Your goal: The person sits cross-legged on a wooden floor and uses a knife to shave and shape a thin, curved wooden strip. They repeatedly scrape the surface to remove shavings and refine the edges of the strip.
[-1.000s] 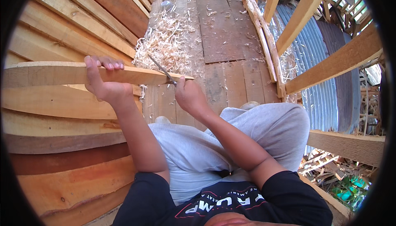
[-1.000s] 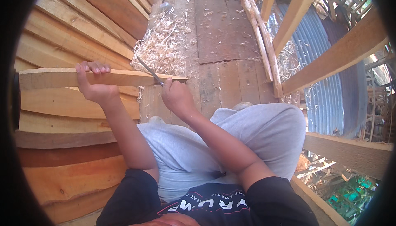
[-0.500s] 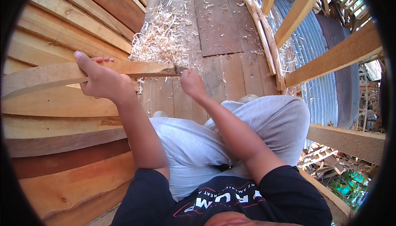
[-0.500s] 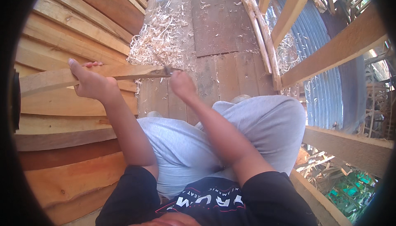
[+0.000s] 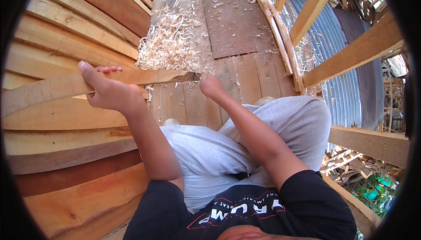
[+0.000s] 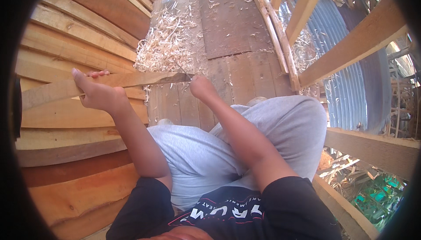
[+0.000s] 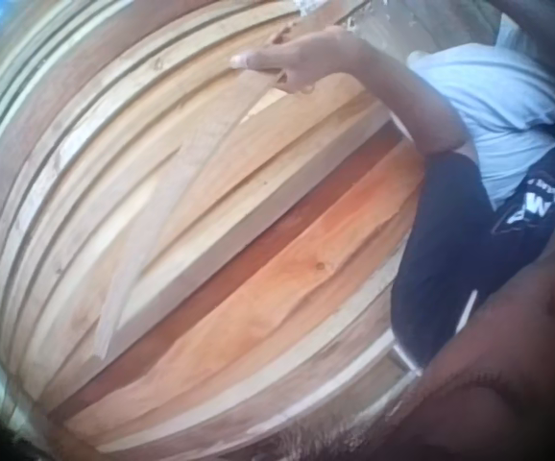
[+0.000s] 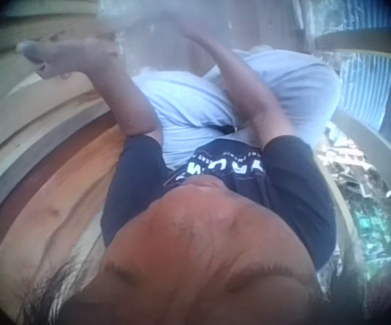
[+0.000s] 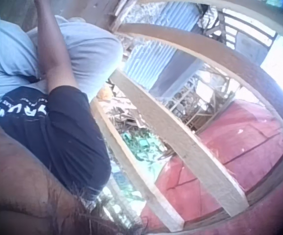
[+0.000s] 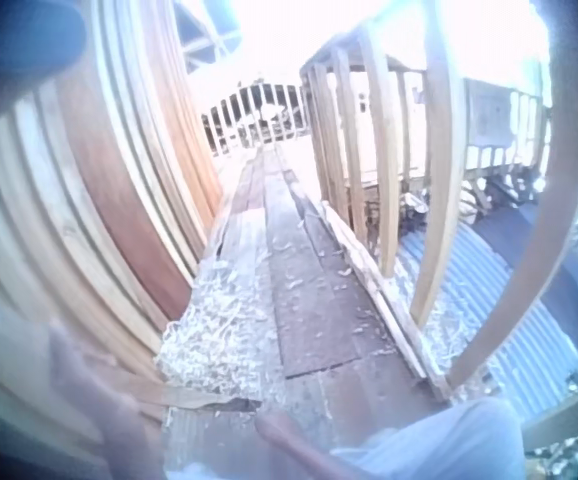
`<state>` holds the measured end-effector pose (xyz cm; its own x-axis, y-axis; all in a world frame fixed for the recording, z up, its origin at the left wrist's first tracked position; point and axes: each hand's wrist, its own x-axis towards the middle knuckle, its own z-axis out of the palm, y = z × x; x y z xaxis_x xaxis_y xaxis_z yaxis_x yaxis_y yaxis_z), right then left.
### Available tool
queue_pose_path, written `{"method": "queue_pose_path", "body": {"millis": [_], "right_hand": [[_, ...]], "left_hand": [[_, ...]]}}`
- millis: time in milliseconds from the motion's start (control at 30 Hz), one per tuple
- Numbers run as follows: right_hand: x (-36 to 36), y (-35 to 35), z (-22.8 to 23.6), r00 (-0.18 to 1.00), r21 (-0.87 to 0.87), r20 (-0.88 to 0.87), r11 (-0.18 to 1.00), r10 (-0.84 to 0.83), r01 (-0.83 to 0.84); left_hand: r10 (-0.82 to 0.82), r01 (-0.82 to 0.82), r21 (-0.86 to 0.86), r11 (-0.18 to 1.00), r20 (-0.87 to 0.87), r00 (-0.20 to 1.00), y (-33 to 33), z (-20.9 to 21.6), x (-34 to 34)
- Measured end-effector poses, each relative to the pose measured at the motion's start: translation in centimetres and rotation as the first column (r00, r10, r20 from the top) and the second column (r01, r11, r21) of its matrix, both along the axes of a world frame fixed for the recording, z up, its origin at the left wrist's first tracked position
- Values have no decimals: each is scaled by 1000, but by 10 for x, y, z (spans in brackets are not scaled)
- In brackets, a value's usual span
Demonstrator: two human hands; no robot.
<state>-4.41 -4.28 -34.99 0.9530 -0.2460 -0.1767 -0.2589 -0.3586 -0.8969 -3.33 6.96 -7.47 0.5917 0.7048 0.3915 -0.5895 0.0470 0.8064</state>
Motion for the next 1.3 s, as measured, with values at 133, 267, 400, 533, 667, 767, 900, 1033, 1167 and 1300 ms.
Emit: {"method": "queue_pose_path", "body": {"millis": [133,267,400,533,667,767,900,1033,1167,1300], "right_hand": [[-4,31,87,991,68,-98,994,92,-85],[-4,7,41,994,85,-103,996,31,-22],[-3,17,39,976,-57,-149,984,162,-172],[-9,14,76,953,74,-255,986,161,-147],[-1,4,29,972,-107,-101,969,214,-224],[-8,11,104,959,67,-119,966,256,-249],[-9,23,92,968,161,-150,971,199,-175],[-16,30,96,963,116,-195,979,185,-165],[-22,26,53,988,53,-76,990,138,-134],[-24,11,50,968,-77,-119,970,222,-232]], "left_hand": [[9,-12,68,998,39,999,9,-5,-4],[-135,135,28,990,15,991,7,-5,-4],[-510,497,124,859,99,855,39,-15,2],[-891,824,340,452,128,436,58,-22,13],[-635,541,372,754,208,744,38,-19,5],[-702,678,279,680,-22,712,62,-3,1],[-671,653,176,737,65,739,63,-11,1],[-559,552,93,829,97,824,68,-12,6],[-539,529,116,841,84,838,70,-15,0],[-683,662,183,727,87,725,73,-16,-6]]}}
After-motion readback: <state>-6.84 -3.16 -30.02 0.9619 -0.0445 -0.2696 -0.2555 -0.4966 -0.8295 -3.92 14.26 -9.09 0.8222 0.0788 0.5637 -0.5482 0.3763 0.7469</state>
